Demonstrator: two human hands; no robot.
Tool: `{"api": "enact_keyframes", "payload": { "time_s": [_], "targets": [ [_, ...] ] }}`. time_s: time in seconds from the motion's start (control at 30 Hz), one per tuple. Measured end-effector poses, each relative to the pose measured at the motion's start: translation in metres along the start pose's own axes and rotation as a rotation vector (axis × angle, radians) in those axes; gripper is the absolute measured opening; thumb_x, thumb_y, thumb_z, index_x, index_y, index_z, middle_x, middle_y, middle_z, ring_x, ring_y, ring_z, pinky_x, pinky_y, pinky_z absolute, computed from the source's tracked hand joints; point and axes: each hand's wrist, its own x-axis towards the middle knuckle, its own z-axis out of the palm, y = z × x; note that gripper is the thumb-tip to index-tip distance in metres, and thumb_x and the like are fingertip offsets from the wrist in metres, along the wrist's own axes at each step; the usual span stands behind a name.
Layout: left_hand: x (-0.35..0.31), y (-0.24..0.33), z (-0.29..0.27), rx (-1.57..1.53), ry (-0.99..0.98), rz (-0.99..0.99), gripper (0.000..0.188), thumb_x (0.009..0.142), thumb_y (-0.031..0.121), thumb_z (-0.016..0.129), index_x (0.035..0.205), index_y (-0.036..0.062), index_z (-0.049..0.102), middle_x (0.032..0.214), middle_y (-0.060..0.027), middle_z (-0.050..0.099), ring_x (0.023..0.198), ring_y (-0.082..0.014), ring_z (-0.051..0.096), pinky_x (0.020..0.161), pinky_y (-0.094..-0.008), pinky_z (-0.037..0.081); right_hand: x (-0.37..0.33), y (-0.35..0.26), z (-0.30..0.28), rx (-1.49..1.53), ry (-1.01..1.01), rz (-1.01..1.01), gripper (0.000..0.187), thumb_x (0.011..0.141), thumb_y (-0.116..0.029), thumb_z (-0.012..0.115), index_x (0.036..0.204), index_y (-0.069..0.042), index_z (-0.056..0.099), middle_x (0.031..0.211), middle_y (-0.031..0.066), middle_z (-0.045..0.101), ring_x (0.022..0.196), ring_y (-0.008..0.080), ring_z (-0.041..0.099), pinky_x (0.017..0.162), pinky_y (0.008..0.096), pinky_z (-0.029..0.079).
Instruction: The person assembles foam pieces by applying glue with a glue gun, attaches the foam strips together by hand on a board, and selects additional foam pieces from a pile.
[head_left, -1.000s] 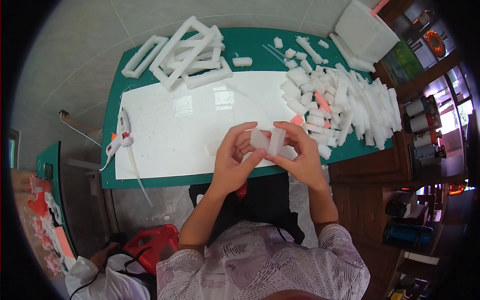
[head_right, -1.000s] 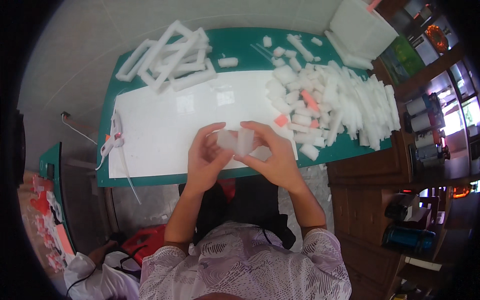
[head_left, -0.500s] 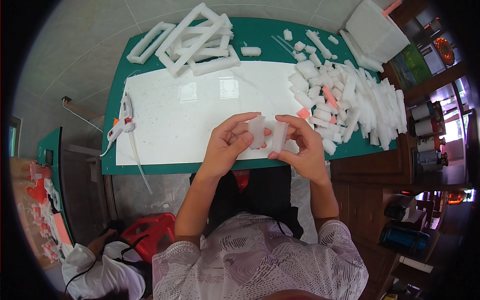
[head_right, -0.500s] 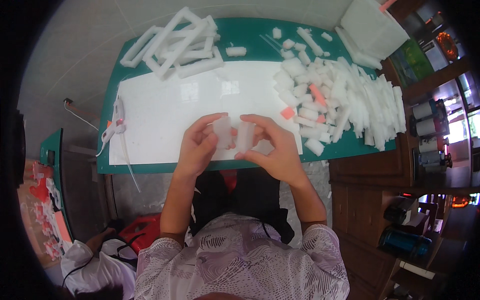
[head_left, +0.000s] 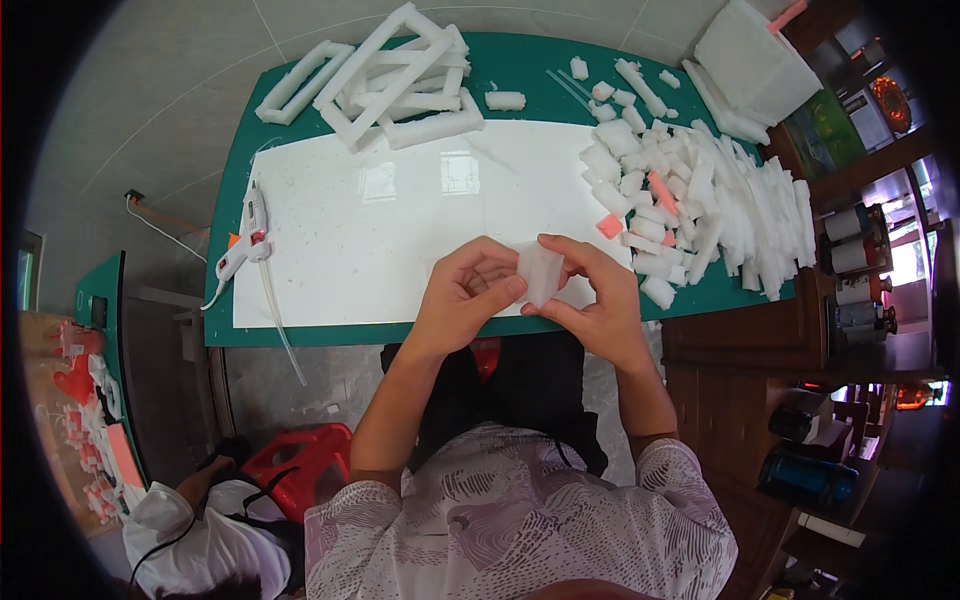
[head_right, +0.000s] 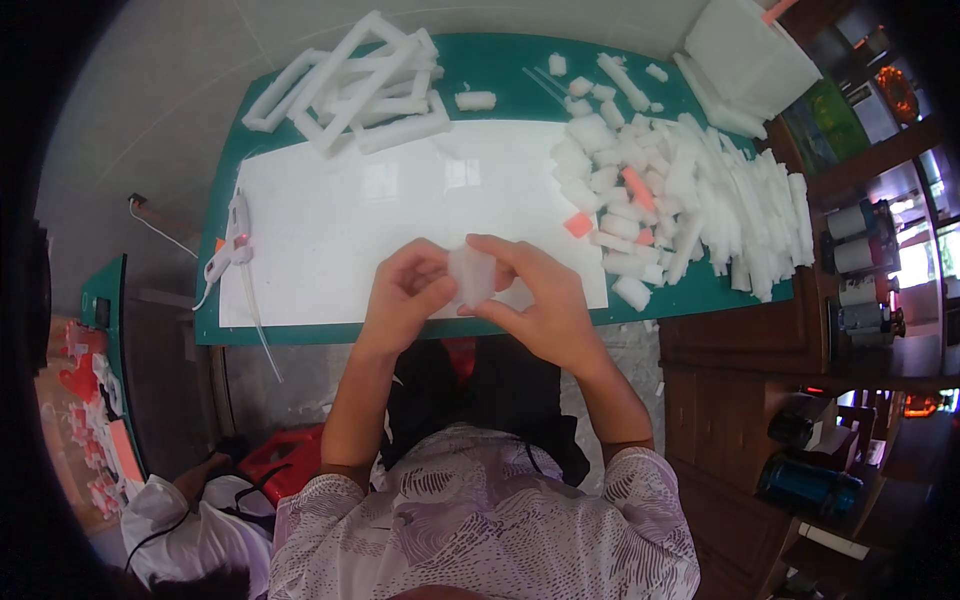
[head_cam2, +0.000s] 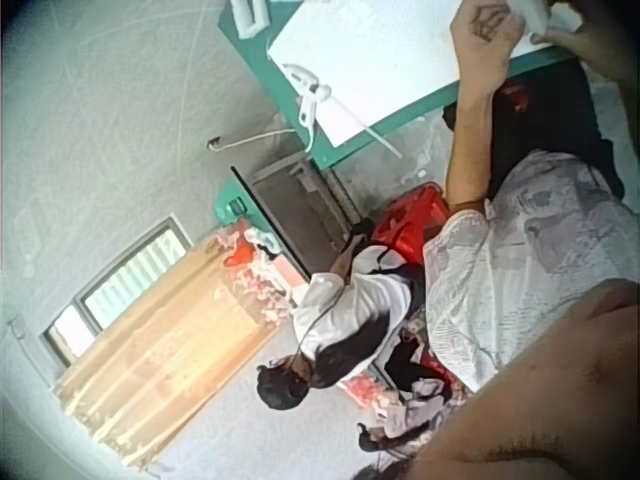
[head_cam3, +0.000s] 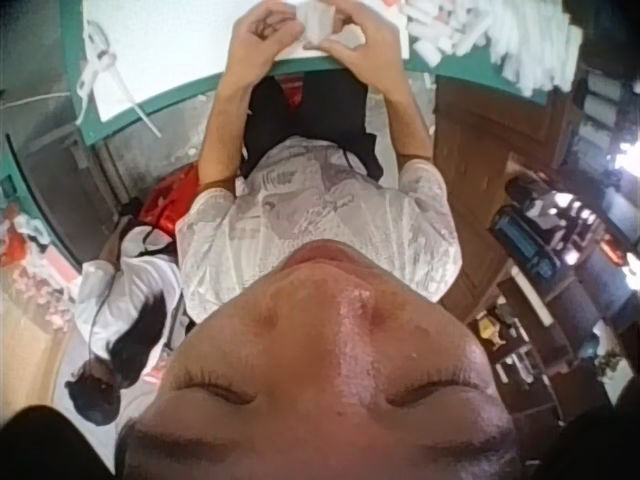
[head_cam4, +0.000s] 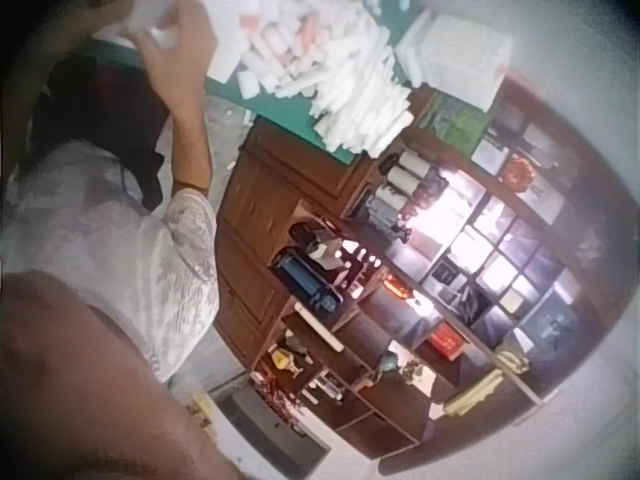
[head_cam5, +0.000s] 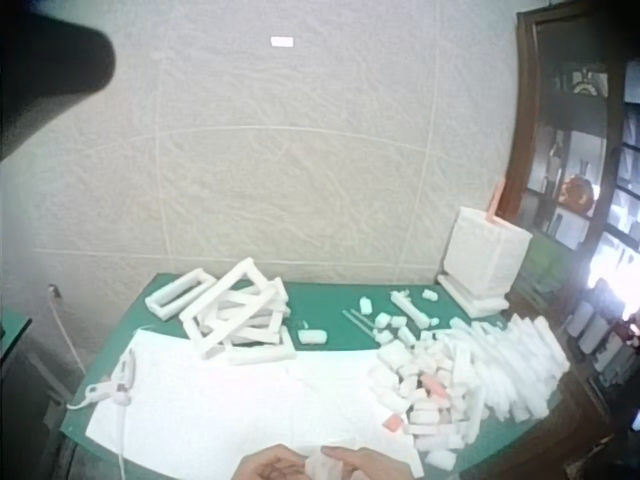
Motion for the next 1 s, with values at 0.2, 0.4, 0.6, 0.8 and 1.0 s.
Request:
{"api": "enact_keyframes", "payload": {
  "time_s": [0.2, 0.4, 0.6, 0.8, 1.0],
  "targets": [
    [-0.025, -0.012, 0.014, 0.092, 0.027, -0.026, 0.025, 0.09, 0.001, 0.074, 0.113, -0.0035, 0.063, 0.109, -0.0097, 0.069, 0.1, -0.0131, 0.066, 0.088, -0.0292, 0.055, -0.03, 0.01, 0.011, -0.201, 0.061, -0.09, 0.06, 0.072, -0.004, 0.084, 0.129, -0.006, 0.064, 0.088, 0.0093, 0.064, 0.078, 0.0236, 0.063, 0.071, 0.0348, 0.052],
    [-0.057, -0.042, 0.02, 0.331, 0.109, -0.051, 0.034, 0.087, -0.004, 0.075, 0.119, -0.0012, 0.064, 0.122, -0.009, 0.063, 0.107, -0.0171, 0.064, 0.091, -0.0312, 0.054, -0.075, 0.016, 0.023, -0.196, 0.006, -0.036, 0.061, 0.074, -0.002, 0.084, 0.131, -0.004, 0.061, 0.096, 0.0123, 0.065, 0.081, 0.0277, 0.063, 0.072, 0.0344, 0.053],
    [-0.062, -0.033, 0.012, 0.52, 0.051, 0.006, 0.039, 0.084, 0.001, 0.078, 0.121, 0.0015, 0.066, 0.124, -0.0125, 0.065, 0.109, -0.018, 0.064, 0.087, -0.0316, 0.054, -0.085, 0.028, 0.029, 0.557, 0.0, 0.372, 0.052, 0.081, 0.002, 0.08, 0.128, 0.002, 0.06, 0.116, 0.0112, 0.063, 0.096, 0.0157, 0.064, 0.081, 0.0275, 0.055],
    [-0.023, -0.004, -0.015, 1.121, 0.143, 0.274, 0.046, 0.082, 0.009, 0.077, 0.126, 0.0035, 0.063, 0.125, -0.016, 0.063, 0.116, -0.0348, 0.059, 0.097, -0.0407, 0.049, -0.064, 0.053, 0.011, 0.183, 0.175, 0.319, 0.032, 0.085, 0.001, 0.074, 0.115, 0.004, 0.063, 0.109, 0.0098, 0.066, 0.09, 0.0128, 0.065, 0.078, 0.0269, 0.055],
    [-0.008, -0.005, -0.043, 1.372, 0.017, 0.212, 0.039, 0.084, 0.011, 0.074, 0.122, 0.0064, 0.066, 0.122, -0.013, 0.063, 0.115, -0.0337, 0.057, 0.1, -0.0442, 0.042, -0.025, 0.088, 0.009, 0.305, 0.434, 0.355, 0.031, 0.086, -0.006, 0.076, 0.113, 0.003, 0.063, 0.102, 0.0065, 0.067, 0.085, 0.0113, 0.064, 0.075, 0.0255, 0.052]
  ]
}}
